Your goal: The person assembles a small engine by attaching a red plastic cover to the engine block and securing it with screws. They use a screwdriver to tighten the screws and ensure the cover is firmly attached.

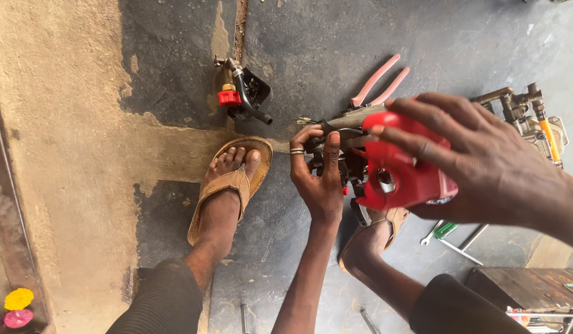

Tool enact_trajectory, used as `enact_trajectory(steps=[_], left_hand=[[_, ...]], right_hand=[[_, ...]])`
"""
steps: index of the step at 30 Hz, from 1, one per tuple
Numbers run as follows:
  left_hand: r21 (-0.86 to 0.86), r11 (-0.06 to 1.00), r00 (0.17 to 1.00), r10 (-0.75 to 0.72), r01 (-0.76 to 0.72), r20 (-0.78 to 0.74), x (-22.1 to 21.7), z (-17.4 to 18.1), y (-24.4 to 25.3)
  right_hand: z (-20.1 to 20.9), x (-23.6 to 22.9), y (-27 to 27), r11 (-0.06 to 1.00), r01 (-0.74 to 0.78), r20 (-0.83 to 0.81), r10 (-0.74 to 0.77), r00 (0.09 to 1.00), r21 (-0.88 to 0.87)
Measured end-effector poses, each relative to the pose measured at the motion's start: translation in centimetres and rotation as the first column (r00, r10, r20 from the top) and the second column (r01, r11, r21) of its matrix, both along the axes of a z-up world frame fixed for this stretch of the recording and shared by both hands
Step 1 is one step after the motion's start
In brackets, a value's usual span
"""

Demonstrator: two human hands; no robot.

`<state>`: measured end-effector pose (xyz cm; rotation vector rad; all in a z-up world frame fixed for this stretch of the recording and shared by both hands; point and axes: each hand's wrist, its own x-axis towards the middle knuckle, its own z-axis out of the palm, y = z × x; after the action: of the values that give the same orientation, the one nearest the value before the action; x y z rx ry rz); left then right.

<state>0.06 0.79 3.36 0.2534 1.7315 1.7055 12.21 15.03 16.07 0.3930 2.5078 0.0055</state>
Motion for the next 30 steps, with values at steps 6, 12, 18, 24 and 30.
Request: enact_trajectory(steps=[6,12,18,24,30], left_hand=[[0.011,1.0,1.0,-0.004,0.004,0.016,0.0,0.0,0.0],[0.017,1.0,1.0,0.001,-0.001,-0.024,0.0,-0.4,0.0],[0.019,1.0,0.998,0.006,-0.007,0.066,0.0,-0.4,0.2],[0.061,0.998,0.999,0.002,-0.005,0.049,0.1,-0.4,0.2],[0.037,0.999,0.992,0.001,-0.006,0.123,0.0,-0.1,0.1]], right_hand=[[0.9,-0.7,0.5,0.964,0.119,-0.149,-0.158,0.976,-0.239],[1.2,-0.9,-0.7,0.989,0.017,-0.289,-0.059,0.956,-0.146],[0.5,-1.7,-1.5,0.996,-0.05,-0.094,0.042,0.995,-0.079],[-0.3,-1.3,-0.8,0.994,-0.004,-0.07,-0.003,0.998,-0.107],[-1.6,0.8,0.1,0.997,0.031,-0.113,-0.039,0.993,-0.072]])
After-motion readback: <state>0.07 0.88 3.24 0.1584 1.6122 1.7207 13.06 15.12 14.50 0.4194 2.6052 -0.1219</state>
